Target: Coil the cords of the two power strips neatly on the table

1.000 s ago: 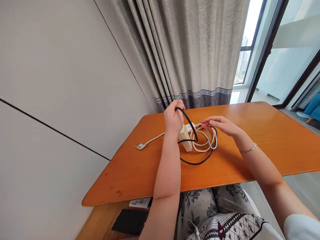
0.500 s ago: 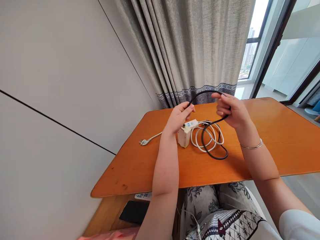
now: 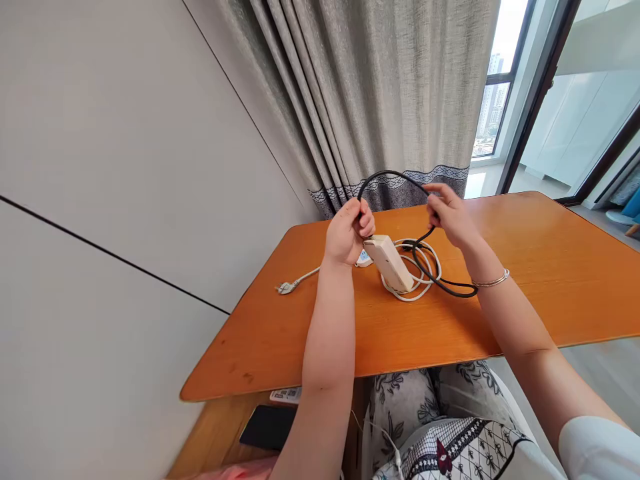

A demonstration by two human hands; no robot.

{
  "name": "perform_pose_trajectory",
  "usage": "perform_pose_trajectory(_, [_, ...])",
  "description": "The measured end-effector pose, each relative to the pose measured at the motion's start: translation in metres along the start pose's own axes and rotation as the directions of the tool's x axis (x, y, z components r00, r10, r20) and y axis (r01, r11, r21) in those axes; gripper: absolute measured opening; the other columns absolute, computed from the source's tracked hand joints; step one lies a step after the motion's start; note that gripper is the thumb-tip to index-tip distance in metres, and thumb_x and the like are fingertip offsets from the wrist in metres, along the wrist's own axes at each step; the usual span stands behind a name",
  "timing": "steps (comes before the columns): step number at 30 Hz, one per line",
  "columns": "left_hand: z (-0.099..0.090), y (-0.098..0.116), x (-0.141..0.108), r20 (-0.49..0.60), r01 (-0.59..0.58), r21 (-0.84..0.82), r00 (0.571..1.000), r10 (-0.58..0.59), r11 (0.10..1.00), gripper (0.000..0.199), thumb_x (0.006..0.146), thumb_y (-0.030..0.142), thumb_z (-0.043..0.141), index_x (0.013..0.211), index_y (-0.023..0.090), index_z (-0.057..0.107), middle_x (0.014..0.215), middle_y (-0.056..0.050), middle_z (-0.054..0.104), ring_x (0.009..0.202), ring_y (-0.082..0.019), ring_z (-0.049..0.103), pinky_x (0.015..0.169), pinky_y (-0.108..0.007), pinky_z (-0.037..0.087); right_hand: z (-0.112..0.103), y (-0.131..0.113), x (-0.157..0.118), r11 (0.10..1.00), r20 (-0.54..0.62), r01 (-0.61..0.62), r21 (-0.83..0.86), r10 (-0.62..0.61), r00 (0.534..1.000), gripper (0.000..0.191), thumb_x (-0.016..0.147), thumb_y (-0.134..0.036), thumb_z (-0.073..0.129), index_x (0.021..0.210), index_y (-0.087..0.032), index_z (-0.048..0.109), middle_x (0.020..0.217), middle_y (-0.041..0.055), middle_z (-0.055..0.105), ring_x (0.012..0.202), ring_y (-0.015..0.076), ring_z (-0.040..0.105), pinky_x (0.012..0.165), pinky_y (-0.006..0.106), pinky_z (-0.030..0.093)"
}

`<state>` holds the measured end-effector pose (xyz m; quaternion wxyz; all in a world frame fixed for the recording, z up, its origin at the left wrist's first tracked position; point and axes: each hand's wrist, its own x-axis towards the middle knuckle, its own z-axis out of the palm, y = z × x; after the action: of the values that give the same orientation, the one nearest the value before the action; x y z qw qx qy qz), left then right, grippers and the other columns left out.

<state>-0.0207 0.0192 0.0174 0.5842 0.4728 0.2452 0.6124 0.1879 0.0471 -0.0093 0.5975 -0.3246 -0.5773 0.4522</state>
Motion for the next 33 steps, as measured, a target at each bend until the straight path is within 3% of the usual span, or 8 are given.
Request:
perform_pose_trajectory(5, [0.007,0.005,-0.001,-0.156,-0.031,-0.194,0.988,0.001,0.98,0.036,0.105,0.022,0.042,0.071,0.018,0.052,0.062,0.002,0.063,0.044,-0.004,0.048,0.044,-0.014,0.039,0.027,0.011,-0.013,0.97,0.224,-0.153,-0.187,0.194,0.955,0.031,0.087,-0.012,0.056,0.117,-0.021,0.054,0.064,-0.0086,0.053,0.055,0.0094,0.055,0.055,0.023,0.05])
perform_pose_trajectory(11, [-0.014,0.001,0.013,-0.303,-0.123,-0.325,0.953,0.02,0.938,0.03,0.106,0.024,0.043,0.081,0.019,0.059,0.09,0.0,0.077,0.056,-0.001,0.062,0.052,-0.01,0.047,0.034,0.007,-0.021,0.966,0.304,-0.226,-0.128,0.255,0.918,0.044,0.084,-0.009,0.063,0.124,-0.017,0.046,0.067,-0.0079,0.061,0.059,0.0099,0.061,0.06,0.023,0.051])
perform_pose_trajectory(16, [-0.042,-0.002,0.025,-0.379,-0.258,-0.165,0.908,0.18,0.952,0.031,0.105,0.025,0.045,0.079,0.02,0.061,0.097,0.0,0.078,0.068,-0.002,0.068,0.054,-0.008,0.048,0.023,0.007,-0.016,0.942,0.39,-0.334,-0.041,0.323,0.862,0.04,0.086,-0.012,0.064,0.121,-0.017,0.046,0.067,-0.0057,0.067,0.06,0.0088,0.063,0.057,0.02,0.048])
perform_pose_trajectory(21, [-0.06,-0.002,0.029,-0.309,-0.329,0.045,0.893,0.327,0.943,0.03,0.102,0.037,0.051,0.079,0.023,0.063,0.089,0.0,0.078,0.074,-0.007,0.072,0.052,-0.012,0.05,0.014,0.011,-0.011,0.922,0.523,-0.386,-0.017,0.337,0.782,0.05,0.08,-0.013,0.069,0.122,-0.017,0.041,0.067,-0.005,0.069,0.062,0.0105,0.064,0.059,0.022,0.049])
perform_pose_trajectory(24, [-0.06,0.002,0.026,-0.29,-0.341,0.123,0.886,0.362,0.932,0.029,0.101,0.042,0.053,0.08,0.024,0.063,0.087,-0.001,0.078,0.076,-0.009,0.073,0.052,-0.014,0.051,0.01,0.007,-0.012,0.928,0.564,-0.372,-0.031,0.323,0.76,0.054,0.079,-0.016,0.073,0.121,-0.018,0.04,0.067,-0.0049,0.07,0.062,0.0115,0.065,0.057,0.022,0.048])
perform_pose_trajectory(28, [-0.048,0.009,0.02,-0.414,-0.326,0.144,0.838,0.356,0.934,0.035,0.105,0.037,0.042,0.079,0.023,0.059,0.094,-0.001,0.078,0.073,-0.006,0.07,0.052,-0.012,0.049,0.013,-0.002,-0.017,0.921,0.589,-0.387,-0.033,0.331,0.737,0.043,0.079,-0.018,0.073,0.113,-0.019,0.047,0.068,-0.0043,0.069,0.067,0.0134,0.07,0.057,0.021,0.051])
perform_pose_trajectory(30, [-0.039,0.009,0.016,-0.422,-0.329,0.164,0.829,0.367,0.93,0.035,0.106,0.039,0.041,0.079,0.022,0.058,0.096,-0.001,0.078,0.072,-0.006,0.07,0.053,-0.013,0.049,0.018,-0.006,-0.019,0.912,0.567,-0.407,-0.045,0.359,0.742,0.026,0.083,-0.016,0.069,0.103,-0.019,0.053,0.066,-0.0052,0.064,0.07,0.0141,0.073,0.059,0.021,0.054])
perform_pose_trajectory(33, [-0.023,0.006,0.008,-0.352,-0.333,0.233,0.847,0.398,0.914,0.034,0.102,0.047,0.05,0.081,0.022,0.057,0.097,-0.002,0.079,0.073,-0.009,0.071,0.056,-0.016,0.052,0.028,-0.01,-0.022,0.92,0.396,-0.392,-0.009,0.363,0.843,0.013,0.089,-0.012,0.059,0.1,-0.018,0.058,0.061,-0.0079,0.055,0.064,0.0118,0.071,0.059,0.02,0.055])
